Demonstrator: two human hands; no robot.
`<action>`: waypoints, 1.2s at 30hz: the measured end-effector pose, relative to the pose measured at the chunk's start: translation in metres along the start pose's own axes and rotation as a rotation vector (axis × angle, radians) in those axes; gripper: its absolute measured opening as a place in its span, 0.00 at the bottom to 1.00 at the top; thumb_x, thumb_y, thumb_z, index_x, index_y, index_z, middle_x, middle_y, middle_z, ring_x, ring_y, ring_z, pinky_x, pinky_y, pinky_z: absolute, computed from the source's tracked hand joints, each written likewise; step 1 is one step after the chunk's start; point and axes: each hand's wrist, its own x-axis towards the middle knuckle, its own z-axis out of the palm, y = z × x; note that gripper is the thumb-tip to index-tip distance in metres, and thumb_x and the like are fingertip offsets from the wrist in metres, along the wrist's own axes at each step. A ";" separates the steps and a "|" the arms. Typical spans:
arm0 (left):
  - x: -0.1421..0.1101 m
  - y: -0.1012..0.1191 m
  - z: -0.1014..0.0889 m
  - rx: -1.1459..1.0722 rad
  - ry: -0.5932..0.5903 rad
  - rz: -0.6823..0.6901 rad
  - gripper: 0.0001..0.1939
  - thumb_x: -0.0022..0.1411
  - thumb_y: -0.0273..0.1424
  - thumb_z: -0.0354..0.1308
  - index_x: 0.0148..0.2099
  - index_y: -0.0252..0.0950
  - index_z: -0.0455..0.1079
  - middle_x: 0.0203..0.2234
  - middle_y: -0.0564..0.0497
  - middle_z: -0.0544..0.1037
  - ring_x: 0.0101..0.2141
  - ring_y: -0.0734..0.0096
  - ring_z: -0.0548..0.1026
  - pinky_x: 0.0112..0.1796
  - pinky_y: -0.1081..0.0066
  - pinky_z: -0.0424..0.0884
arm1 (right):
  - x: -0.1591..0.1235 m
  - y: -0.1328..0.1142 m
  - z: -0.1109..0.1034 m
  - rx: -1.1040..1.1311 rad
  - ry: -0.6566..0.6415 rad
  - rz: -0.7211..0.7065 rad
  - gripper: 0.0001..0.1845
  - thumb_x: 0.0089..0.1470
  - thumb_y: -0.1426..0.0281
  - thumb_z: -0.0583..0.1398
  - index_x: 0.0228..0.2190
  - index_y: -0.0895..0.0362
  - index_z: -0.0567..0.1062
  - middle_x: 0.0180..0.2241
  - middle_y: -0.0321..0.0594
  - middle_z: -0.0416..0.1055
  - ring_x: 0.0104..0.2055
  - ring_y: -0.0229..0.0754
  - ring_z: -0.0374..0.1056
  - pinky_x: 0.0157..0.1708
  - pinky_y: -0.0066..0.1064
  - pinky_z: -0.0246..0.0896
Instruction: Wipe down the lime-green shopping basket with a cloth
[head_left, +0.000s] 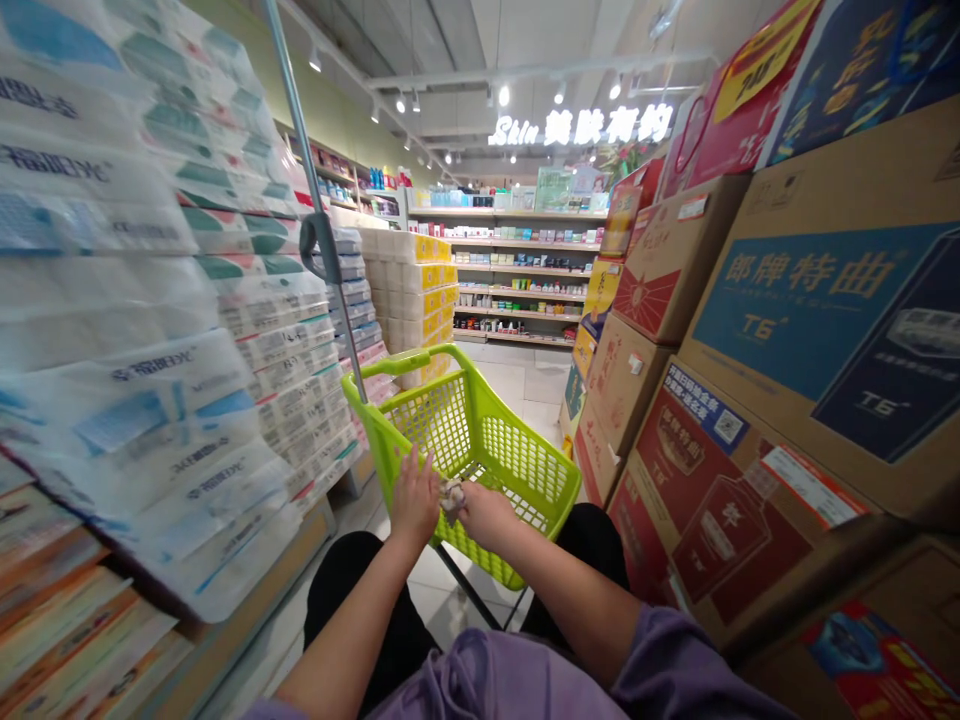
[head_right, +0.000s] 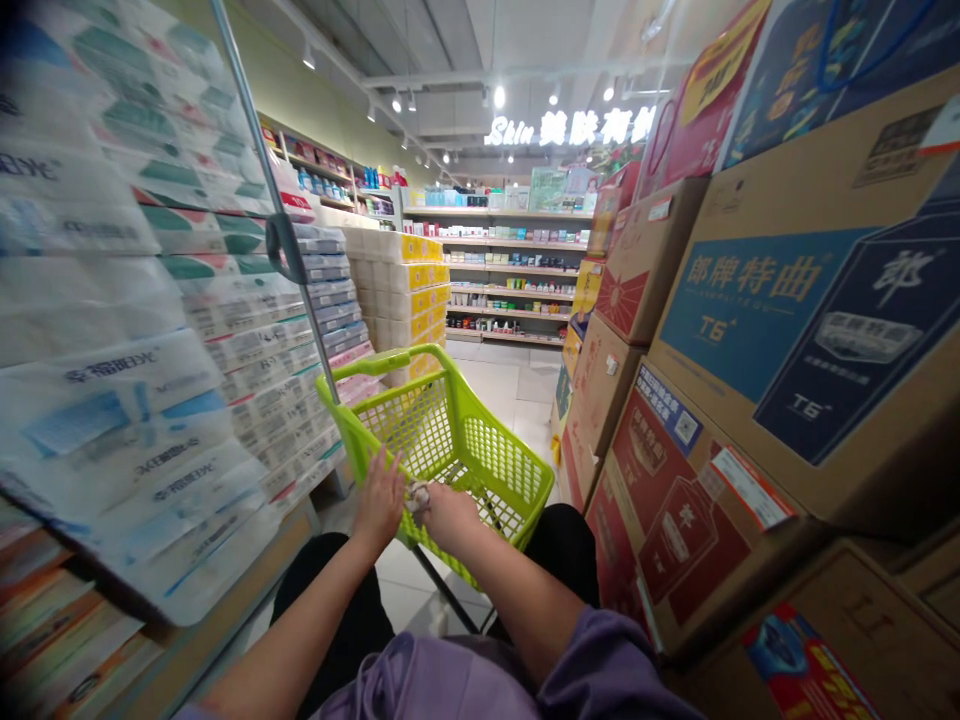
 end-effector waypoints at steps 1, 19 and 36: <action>-0.005 0.007 -0.001 0.011 -0.051 0.113 0.24 0.66 0.33 0.42 0.63 0.35 0.58 0.64 0.41 0.56 0.65 0.54 0.49 0.61 0.50 0.52 | -0.003 0.004 0.002 0.038 0.010 -0.002 0.18 0.55 0.68 0.53 0.48 0.52 0.69 0.47 0.43 0.72 0.44 0.46 0.71 0.40 0.34 0.61; 0.036 -0.028 -0.001 -0.037 0.262 -0.465 0.25 0.59 0.22 0.46 0.59 0.33 0.63 0.50 0.41 0.73 0.52 0.60 0.70 0.53 0.59 0.65 | -0.027 0.065 0.004 -0.104 -0.187 -0.004 0.26 0.59 0.66 0.51 0.58 0.50 0.60 0.39 0.43 0.76 0.41 0.47 0.73 0.37 0.33 0.61; 0.013 -0.035 0.078 -0.378 0.314 -0.333 0.29 0.57 0.21 0.46 0.62 0.36 0.58 0.60 0.44 0.65 0.60 0.61 0.62 0.60 0.55 0.59 | 0.017 0.051 0.020 -0.203 -0.094 -0.211 0.46 0.48 0.81 0.49 0.66 0.56 0.38 0.66 0.48 0.47 0.51 0.43 0.68 0.44 0.30 0.64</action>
